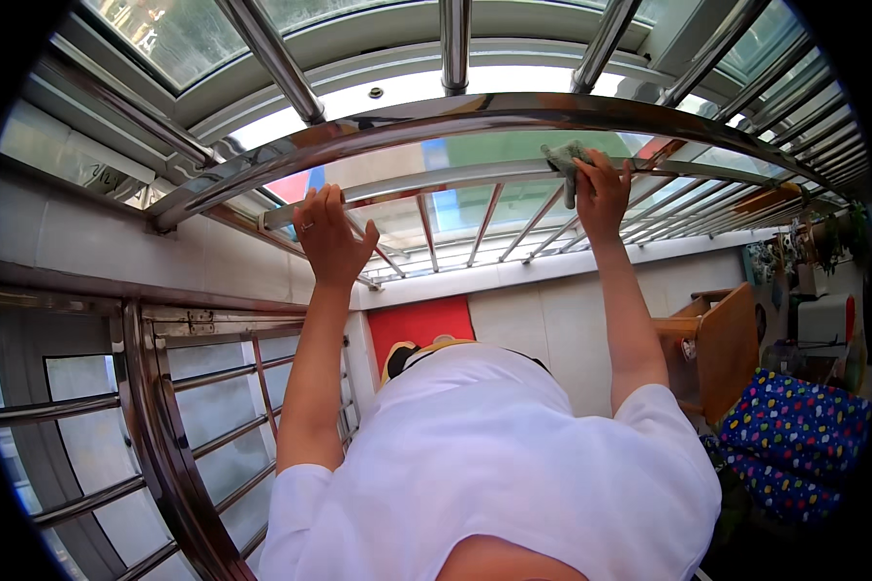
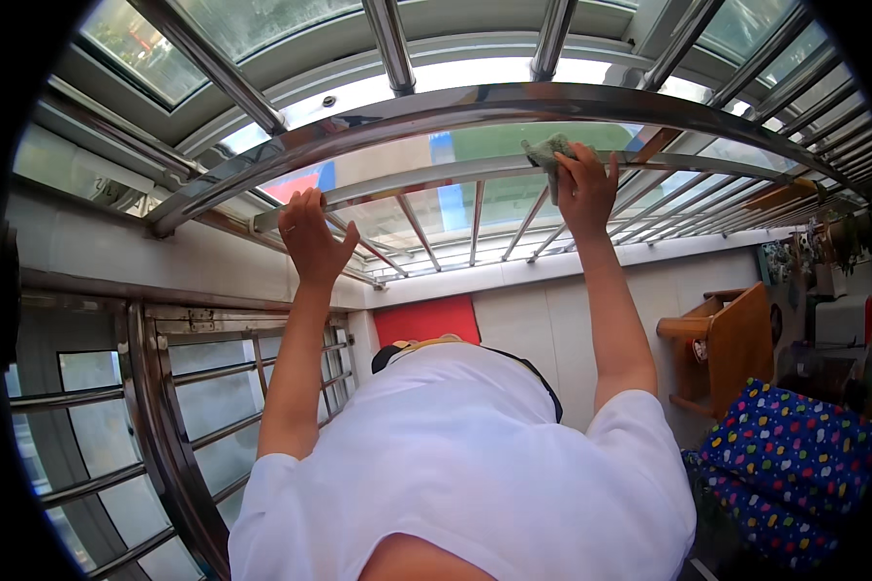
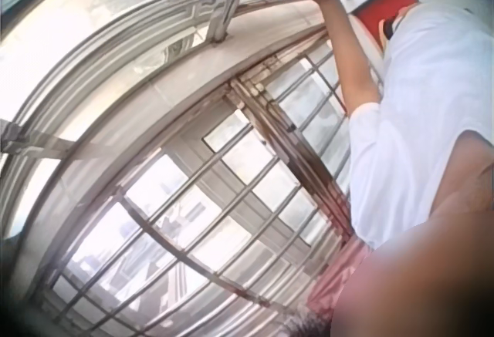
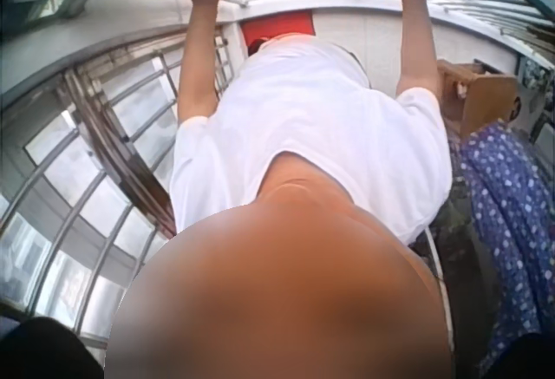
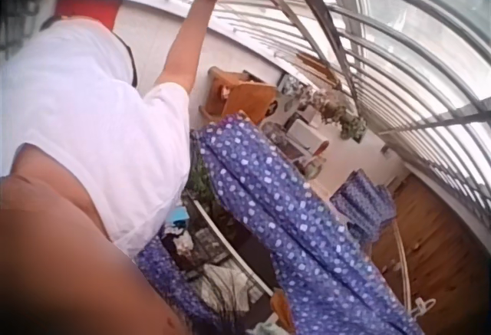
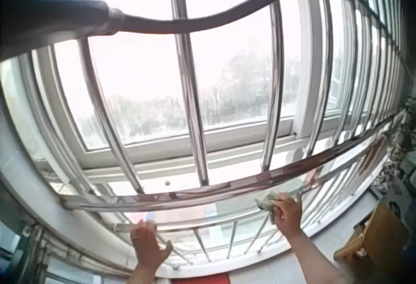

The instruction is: The person wipes a metal clothes-drying rack and the surrounding window frame with a cloth.

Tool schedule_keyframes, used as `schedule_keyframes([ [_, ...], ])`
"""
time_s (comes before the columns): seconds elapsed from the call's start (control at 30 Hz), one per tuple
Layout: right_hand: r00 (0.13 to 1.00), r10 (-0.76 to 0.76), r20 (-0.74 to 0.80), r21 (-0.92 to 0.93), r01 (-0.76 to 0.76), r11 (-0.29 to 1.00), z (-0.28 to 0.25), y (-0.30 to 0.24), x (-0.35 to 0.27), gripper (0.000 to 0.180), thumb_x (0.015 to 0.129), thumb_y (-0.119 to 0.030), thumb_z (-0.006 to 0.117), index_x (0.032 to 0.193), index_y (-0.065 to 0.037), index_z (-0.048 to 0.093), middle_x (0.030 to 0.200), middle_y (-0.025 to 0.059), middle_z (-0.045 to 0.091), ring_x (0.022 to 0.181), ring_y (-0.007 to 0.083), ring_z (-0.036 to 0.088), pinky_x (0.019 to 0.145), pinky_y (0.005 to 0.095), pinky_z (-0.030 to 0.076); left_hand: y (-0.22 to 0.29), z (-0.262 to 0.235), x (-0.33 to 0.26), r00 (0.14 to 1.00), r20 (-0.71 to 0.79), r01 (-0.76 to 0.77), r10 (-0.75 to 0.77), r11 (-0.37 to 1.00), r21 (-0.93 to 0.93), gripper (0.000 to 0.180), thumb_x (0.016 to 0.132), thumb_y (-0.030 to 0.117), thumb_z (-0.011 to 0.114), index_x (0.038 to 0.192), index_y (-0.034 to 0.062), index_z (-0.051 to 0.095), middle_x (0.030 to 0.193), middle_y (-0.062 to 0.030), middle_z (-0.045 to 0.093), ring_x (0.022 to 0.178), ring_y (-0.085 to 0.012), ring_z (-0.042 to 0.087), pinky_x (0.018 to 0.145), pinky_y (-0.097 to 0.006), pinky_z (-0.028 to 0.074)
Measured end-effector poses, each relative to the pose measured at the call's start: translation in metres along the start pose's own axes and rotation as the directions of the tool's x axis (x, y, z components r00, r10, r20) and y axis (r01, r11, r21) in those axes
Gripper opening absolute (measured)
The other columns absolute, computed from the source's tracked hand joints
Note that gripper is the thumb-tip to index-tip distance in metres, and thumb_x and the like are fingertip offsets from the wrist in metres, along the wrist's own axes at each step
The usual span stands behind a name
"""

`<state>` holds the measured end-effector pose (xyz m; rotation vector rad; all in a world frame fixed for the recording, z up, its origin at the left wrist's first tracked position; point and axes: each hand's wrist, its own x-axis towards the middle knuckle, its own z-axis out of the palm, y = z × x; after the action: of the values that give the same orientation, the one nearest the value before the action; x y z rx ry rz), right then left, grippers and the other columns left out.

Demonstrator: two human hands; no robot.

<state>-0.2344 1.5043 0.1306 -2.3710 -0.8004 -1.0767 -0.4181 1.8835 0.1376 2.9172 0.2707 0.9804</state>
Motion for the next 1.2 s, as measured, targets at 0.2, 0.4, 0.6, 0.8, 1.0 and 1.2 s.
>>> schedule_keyframes([
  [0.2,0.998,0.026,-0.063,0.196,-0.013,0.981,0.032,-0.077,0.006,0.017,0.085,-0.013,0.066,0.102,-0.015,0.065,0.115,0.0049,0.065,0.109,0.0265,0.062,0.101,0.0487,0.042,0.01,-0.009,0.045,0.987,0.16,-0.039,0.026,0.996,0.078,0.044,0.066,0.047,0.08,0.078,0.0106,0.057,0.081,-0.0056,0.057,0.072,-0.0231,0.06,0.077,-0.041,0.044],
  [0.4,0.981,0.169,0.1,0.579,-0.195,0.792,0.046,-0.117,0.022,0.019,0.087,-0.012,0.066,0.106,-0.011,0.063,0.102,0.0068,0.066,0.093,0.0233,0.064,0.085,0.0351,0.05,0.037,0.009,0.074,0.879,0.302,-0.255,0.368,0.9,-0.354,0.035,0.072,0.031,0.081,0.088,0.0098,0.058,0.085,-0.0049,0.06,0.082,-0.0275,0.063,0.077,-0.041,0.047],
  [0.6,0.408,0.909,-0.085,0.965,-0.192,0.177,-0.019,-0.098,0.057,0.024,0.102,-0.023,0.054,0.117,-0.004,0.054,0.11,0.0055,0.058,0.098,0.0132,0.055,0.09,0.0284,0.044,0.038,0.022,0.062,0.904,0.194,-0.31,0.382,0.896,-0.317,0.041,0.066,0.028,0.079,0.093,0.0099,0.054,0.085,-0.0069,0.058,0.08,-0.0274,0.063,0.07,-0.041,0.05],
  [0.8,0.739,0.482,-0.47,0.583,-0.151,0.798,-0.006,-0.184,0.108,0.025,0.088,-0.006,0.067,0.112,-0.008,0.063,0.113,0.0104,0.048,0.108,0.027,0.048,0.091,0.0383,0.041,0.042,0.02,0.062,0.889,0.193,-0.334,0.415,0.877,-0.346,0.039,0.066,0.027,0.078,0.091,0.0093,0.054,0.084,-0.0081,0.058,0.081,-0.0274,0.063,0.07,-0.041,0.05],
  [1.0,0.901,-0.186,-0.392,0.361,0.337,0.869,-0.001,-0.248,0.139,0.036,0.074,-0.007,0.071,0.106,-0.024,0.071,0.1,-0.0008,0.056,0.09,0.0202,0.058,0.079,0.0357,0.042,0.02,0.011,0.059,0.847,0.206,-0.368,0.49,0.82,-0.438,0.042,0.067,0.023,0.077,0.104,0.0077,0.064,0.097,-0.0103,0.062,0.102,-0.0294,0.059,0.085,-0.045,0.048],
  [1.2,0.862,0.094,-0.498,0.423,0.147,0.894,-0.001,-0.202,0.132,0.036,0.071,-0.007,0.075,0.106,-0.018,0.071,0.102,0.0047,0.056,0.094,0.0238,0.053,0.083,0.0371,0.039,-0.014,-0.097,0.056,0.849,-0.444,-0.45,0.287,0.832,-0.324,0.026,0.07,0.003,0.071,0.094,0.012,0.069,0.1,-0.0072,0.063,0.09,-0.0275,0.064,0.079,-0.04,0.053],
])
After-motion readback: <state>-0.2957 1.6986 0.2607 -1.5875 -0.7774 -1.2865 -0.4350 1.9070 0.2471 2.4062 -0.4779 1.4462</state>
